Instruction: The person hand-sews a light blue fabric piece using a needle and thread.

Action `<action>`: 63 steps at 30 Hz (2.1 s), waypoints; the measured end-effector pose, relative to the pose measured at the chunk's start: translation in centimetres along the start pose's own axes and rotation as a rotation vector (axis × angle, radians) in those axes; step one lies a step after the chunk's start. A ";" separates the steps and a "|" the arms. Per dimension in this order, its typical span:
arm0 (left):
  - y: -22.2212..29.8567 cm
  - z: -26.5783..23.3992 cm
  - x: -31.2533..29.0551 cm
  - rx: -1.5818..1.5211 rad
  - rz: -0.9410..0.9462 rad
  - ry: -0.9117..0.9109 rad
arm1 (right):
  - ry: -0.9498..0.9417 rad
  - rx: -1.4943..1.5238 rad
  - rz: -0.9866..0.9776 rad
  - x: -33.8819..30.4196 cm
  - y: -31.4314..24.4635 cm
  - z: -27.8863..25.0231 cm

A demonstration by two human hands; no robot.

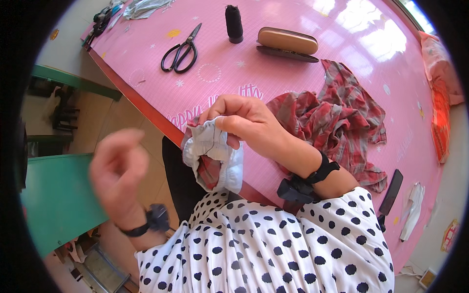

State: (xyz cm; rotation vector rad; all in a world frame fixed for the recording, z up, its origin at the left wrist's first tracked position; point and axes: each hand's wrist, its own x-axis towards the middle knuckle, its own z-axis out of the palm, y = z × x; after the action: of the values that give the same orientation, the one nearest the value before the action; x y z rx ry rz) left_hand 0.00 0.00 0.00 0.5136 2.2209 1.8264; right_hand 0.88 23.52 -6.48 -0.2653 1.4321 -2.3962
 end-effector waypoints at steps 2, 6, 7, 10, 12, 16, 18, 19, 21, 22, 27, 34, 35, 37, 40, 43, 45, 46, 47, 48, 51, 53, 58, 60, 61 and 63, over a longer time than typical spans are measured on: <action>-0.9 1.2 1.1 0.002 -0.044 -0.069 | -0.008 -0.085 -0.019 -0.2 -0.3 0.0; -2.3 2.7 1.7 -0.104 -0.134 -0.059 | 0.036 -0.071 -0.049 -0.2 0.3 1.0; -2.4 2.5 1.7 -0.125 -0.127 -0.054 | 0.069 -0.078 -0.049 -0.2 0.2 0.8; -2.1 1.7 1.7 -0.236 -0.122 -0.054 | 0.094 -0.070 -0.062 0.1 0.4 0.5; -2.4 1.7 2.0 -0.241 -0.153 -0.057 | 0.095 -0.082 -0.059 0.2 0.5 0.4; -2.8 2.1 2.1 -0.152 -0.148 -0.033 | 0.116 -0.121 -0.037 0.2 0.6 0.1; -2.7 2.5 2.0 -0.076 -0.096 0.016 | 0.124 -0.102 -0.036 0.2 0.6 0.2; -2.7 2.7 2.0 -0.038 -0.069 0.040 | 0.125 -0.082 -0.034 0.2 0.6 0.3; -2.3 3.5 1.4 -0.018 -0.021 0.132 | 0.124 -0.059 -0.037 0.3 0.6 0.3; -2.2 3.7 1.3 -0.008 0.004 0.179 | 0.120 -0.055 -0.041 0.3 0.6 0.2; -2.2 3.9 1.9 0.332 0.344 0.140 | 0.124 0.039 -0.027 0.4 0.9 0.0; -1.8 4.2 1.9 0.467 0.331 0.181 | 0.094 0.067 -0.015 0.4 0.9 -0.1; -1.8 4.2 1.9 0.472 0.337 0.181 | 0.089 0.065 -0.013 0.4 0.9 -0.1; -1.6 4.1 1.9 0.462 0.329 0.181 | 0.099 0.064 -0.006 0.4 0.8 0.0; -1.6 3.9 1.9 0.470 0.341 0.174 | 0.101 0.065 0.002 0.4 0.8 -0.1; -1.8 3.9 1.9 0.464 0.344 0.175 | 0.095 0.066 -0.002 0.4 0.9 -0.2; -1.9 3.9 1.8 0.464 0.334 0.180 | 0.092 0.065 -0.006 0.4 0.9 -0.1; -1.8 3.9 1.8 0.470 0.327 0.183 | 0.092 0.064 -0.008 0.4 0.8 -0.1; -1.8 4.0 1.8 0.477 0.321 0.186 | 0.091 0.063 -0.009 0.4 0.8 0.0; -1.8 4.0 1.8 0.468 0.321 0.189 | 0.087 0.063 -0.009 0.4 0.8 -0.1; -1.9 4.1 1.9 0.427 0.321 0.203 | 0.085 0.067 -0.005 0.4 0.8 -0.2; -2.2 4.0 1.9 0.380 0.317 0.216 | 0.097 0.072 0.005 0.4 0.8 -0.2; -1.7 4.0 1.7 0.410 0.301 0.183 | 0.106 0.101 0.004 0.4 1.0 -0.3; -1.8 4.0 1.7 0.427 0.301 0.176 | 0.100 0.095 0.001 0.4 1.0 -0.3; -1.9 4.0 1.8 0.436 0.303 0.174 | 0.098 0.086 -0.002 0.4 1.0 -0.2; -1.9 4.0 1.8 0.445 0.307 0.173 | 0.097 0.077 -0.006 0.4 0.9 -0.2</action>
State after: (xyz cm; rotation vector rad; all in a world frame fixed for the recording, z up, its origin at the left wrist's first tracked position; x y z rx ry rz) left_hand -0.39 4.01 -2.61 0.8464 2.8200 1.5434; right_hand 0.59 23.09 -7.38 -0.1362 1.3774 -2.4934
